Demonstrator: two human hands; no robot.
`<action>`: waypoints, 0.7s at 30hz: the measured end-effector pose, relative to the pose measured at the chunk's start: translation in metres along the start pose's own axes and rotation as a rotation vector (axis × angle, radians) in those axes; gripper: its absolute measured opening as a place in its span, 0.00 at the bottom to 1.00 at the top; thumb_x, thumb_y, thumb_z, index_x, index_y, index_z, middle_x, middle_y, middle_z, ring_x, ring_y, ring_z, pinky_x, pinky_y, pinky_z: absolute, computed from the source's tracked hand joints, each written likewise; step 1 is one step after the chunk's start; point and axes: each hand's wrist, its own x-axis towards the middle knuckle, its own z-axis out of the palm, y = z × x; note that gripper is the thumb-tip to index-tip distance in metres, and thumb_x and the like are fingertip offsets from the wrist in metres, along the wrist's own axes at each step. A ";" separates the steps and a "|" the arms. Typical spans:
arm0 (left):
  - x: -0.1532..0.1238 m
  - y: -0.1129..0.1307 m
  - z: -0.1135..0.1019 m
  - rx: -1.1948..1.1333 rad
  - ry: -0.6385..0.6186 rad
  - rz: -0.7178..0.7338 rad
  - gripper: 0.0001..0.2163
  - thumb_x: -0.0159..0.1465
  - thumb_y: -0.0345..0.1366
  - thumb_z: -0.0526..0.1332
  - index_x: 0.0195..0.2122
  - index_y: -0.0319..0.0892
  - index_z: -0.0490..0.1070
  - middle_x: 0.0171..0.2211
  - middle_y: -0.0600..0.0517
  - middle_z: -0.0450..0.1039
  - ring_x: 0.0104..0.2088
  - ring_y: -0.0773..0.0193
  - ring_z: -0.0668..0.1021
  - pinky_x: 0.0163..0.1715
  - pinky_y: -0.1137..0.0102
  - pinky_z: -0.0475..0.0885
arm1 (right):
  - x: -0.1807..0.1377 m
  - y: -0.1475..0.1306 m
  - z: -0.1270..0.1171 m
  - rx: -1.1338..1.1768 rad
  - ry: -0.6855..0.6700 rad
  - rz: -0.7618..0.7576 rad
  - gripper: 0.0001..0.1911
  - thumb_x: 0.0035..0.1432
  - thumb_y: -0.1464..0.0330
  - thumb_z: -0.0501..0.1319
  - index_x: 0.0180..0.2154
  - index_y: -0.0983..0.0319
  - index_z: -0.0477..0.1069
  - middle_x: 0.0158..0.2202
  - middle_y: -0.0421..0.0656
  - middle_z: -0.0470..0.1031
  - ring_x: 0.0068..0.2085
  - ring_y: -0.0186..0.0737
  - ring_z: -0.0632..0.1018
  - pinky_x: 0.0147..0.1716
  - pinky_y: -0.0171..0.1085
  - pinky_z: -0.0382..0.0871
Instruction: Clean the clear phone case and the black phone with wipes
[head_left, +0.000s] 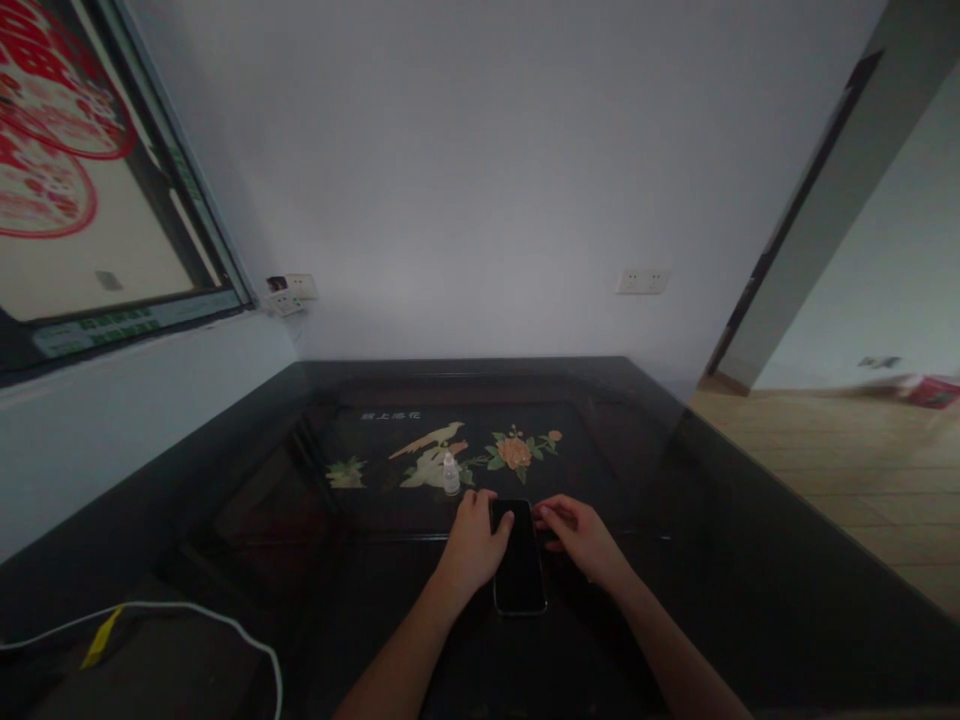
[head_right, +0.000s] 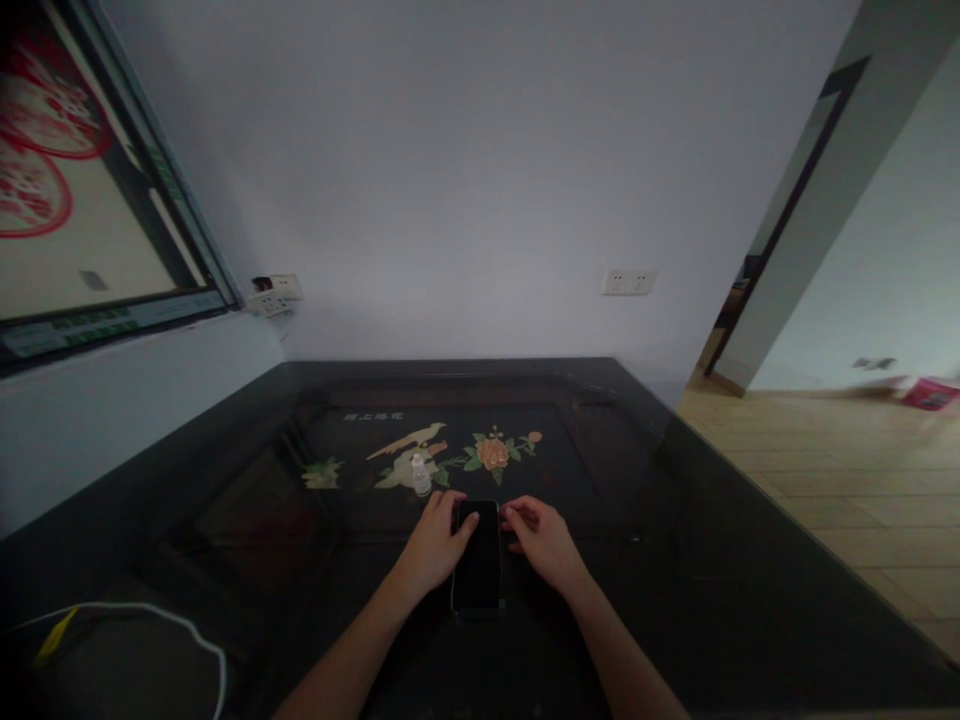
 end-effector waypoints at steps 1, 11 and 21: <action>0.000 0.000 0.000 0.000 -0.002 -0.005 0.16 0.68 0.42 0.56 0.52 0.39 0.71 0.52 0.41 0.69 0.55 0.53 0.73 0.58 0.62 0.66 | 0.000 0.000 0.000 -0.006 0.005 0.002 0.19 0.57 0.50 0.65 0.39 0.58 0.75 0.44 0.45 0.82 0.48 0.49 0.82 0.35 0.40 0.80; 0.003 -0.006 0.002 -0.022 -0.007 -0.019 0.18 0.68 0.41 0.56 0.55 0.37 0.71 0.52 0.40 0.71 0.54 0.53 0.75 0.56 0.63 0.67 | 0.001 0.000 -0.001 -0.044 0.009 0.010 0.18 0.59 0.51 0.64 0.41 0.58 0.75 0.44 0.46 0.82 0.47 0.48 0.83 0.34 0.39 0.79; 0.000 -0.003 -0.001 -0.020 -0.012 -0.015 0.18 0.68 0.41 0.56 0.55 0.37 0.71 0.51 0.40 0.70 0.53 0.53 0.75 0.56 0.63 0.68 | -0.001 -0.003 0.000 -0.076 0.004 -0.008 0.17 0.59 0.51 0.64 0.39 0.57 0.76 0.43 0.45 0.82 0.47 0.50 0.83 0.34 0.41 0.80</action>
